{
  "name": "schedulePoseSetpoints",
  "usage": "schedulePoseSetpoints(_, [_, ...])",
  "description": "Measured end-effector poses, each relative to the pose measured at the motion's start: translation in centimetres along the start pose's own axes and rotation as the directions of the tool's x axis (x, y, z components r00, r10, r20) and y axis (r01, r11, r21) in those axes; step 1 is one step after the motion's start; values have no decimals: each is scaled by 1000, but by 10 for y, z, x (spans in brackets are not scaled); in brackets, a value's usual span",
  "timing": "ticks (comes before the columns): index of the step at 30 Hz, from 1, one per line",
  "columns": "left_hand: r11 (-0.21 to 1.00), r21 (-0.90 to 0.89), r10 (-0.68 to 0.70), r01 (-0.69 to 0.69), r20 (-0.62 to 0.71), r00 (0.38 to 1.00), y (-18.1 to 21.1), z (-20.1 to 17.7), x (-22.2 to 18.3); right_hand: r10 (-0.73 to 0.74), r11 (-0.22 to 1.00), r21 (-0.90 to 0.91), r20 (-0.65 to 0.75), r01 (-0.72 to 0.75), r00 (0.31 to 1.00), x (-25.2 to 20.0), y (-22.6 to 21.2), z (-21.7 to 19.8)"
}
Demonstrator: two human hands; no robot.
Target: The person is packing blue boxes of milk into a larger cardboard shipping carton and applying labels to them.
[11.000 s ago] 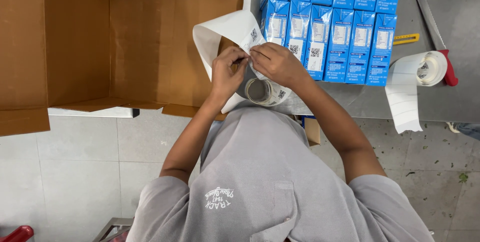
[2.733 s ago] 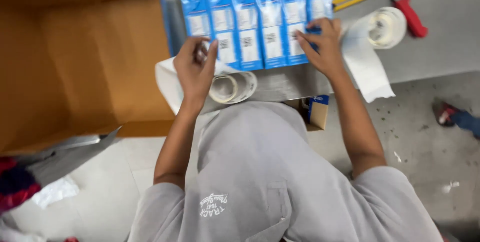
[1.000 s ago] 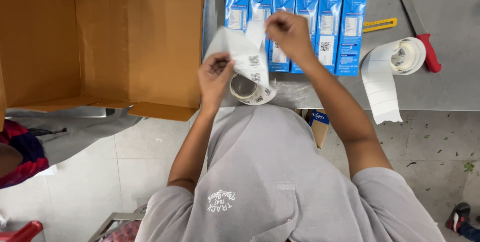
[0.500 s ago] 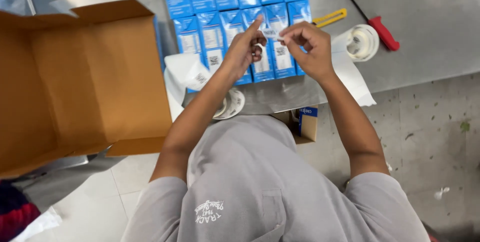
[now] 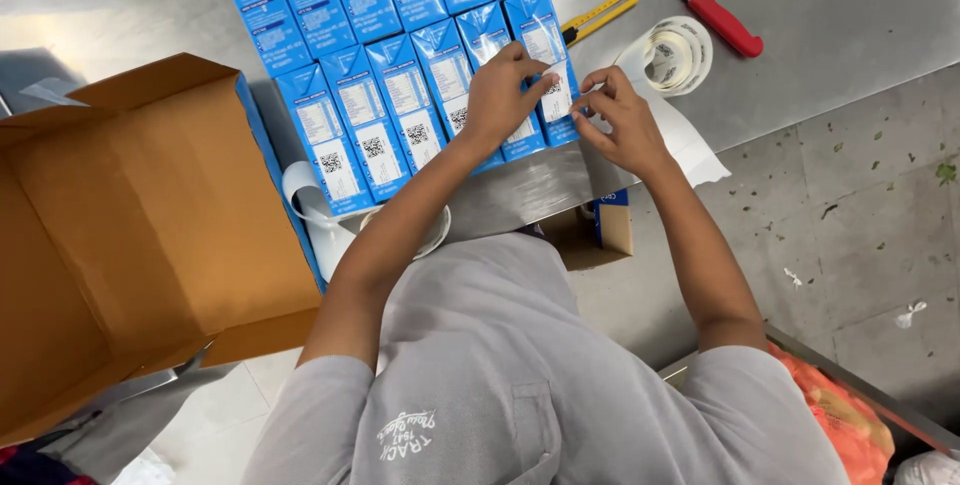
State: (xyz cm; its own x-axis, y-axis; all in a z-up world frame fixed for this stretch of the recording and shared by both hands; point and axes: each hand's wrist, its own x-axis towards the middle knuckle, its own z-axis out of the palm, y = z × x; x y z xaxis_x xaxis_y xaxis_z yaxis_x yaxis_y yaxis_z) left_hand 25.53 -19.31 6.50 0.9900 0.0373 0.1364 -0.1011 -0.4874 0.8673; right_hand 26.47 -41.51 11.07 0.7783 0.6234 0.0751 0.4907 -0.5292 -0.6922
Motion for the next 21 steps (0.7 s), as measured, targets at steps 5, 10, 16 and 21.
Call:
schedulePoseSetpoints(5, [995, 84, 60, -60, -1, 998, -4, 6, -5, 12, 1000, -9, 7, -12, 1000, -2, 5, 1])
schedulePoseSetpoints(10, [957, 220, 192, -189, 6, 981, -16, 15, -5, -40, 995, -89, 28, 42, 999, -5, 11, 3])
schedulePoseSetpoints(16, [952, 305, 67, -22, -138, 988, -23, -8, -9, 8, 993, 113, 72, -16, 997, -8, 26, 6])
schedulePoseSetpoints(21, [984, 170, 16, 56, -398, 917, 0, -116, -88, -25, 1000, 9, -6, 25, 1000, 6, 57, 36])
